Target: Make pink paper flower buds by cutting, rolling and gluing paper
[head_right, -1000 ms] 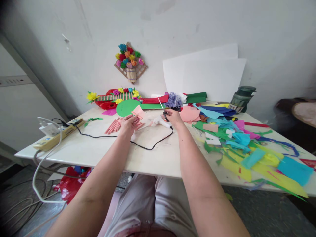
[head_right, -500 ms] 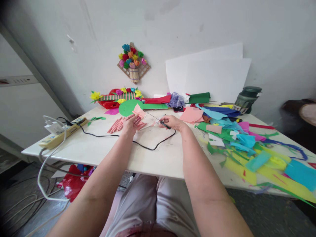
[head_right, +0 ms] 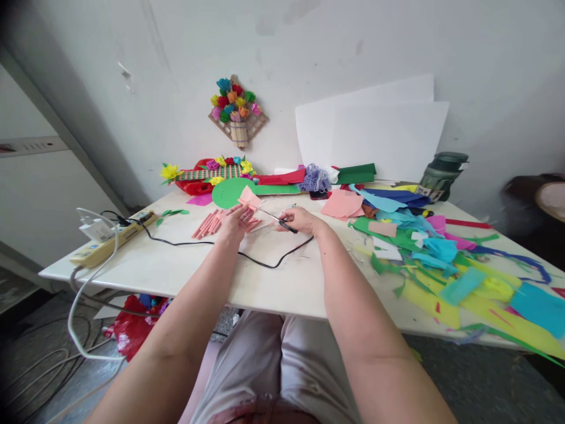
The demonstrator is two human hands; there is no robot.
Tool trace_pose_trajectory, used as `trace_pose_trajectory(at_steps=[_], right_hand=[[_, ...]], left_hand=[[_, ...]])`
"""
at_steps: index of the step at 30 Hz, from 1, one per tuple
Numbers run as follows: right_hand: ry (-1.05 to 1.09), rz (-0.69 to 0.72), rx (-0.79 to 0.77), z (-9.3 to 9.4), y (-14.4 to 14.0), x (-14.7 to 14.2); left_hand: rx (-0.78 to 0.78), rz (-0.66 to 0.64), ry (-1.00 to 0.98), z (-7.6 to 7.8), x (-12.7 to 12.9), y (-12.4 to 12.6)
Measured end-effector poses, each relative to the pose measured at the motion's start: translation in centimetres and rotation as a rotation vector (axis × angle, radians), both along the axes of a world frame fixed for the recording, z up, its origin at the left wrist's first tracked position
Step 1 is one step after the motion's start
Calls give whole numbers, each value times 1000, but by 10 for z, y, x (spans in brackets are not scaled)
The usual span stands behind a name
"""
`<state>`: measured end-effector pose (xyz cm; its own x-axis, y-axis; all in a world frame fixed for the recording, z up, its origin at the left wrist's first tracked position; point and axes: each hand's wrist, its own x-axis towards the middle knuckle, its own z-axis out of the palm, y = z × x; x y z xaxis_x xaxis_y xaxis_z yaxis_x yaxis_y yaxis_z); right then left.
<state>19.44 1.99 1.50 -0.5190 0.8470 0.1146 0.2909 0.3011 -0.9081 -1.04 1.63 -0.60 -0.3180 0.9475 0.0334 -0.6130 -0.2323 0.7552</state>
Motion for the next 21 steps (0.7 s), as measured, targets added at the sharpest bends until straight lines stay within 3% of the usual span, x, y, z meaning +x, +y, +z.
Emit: trace_pose_trajectory(at_steps=[7,21], right_hand=[[-7,36,24,-3,3,-2],[-68,-23,15,5,-9,-10]], left_hand=[[-8,-28,-17,-3,1,3],[-83,-59,-15,-1,2,0]])
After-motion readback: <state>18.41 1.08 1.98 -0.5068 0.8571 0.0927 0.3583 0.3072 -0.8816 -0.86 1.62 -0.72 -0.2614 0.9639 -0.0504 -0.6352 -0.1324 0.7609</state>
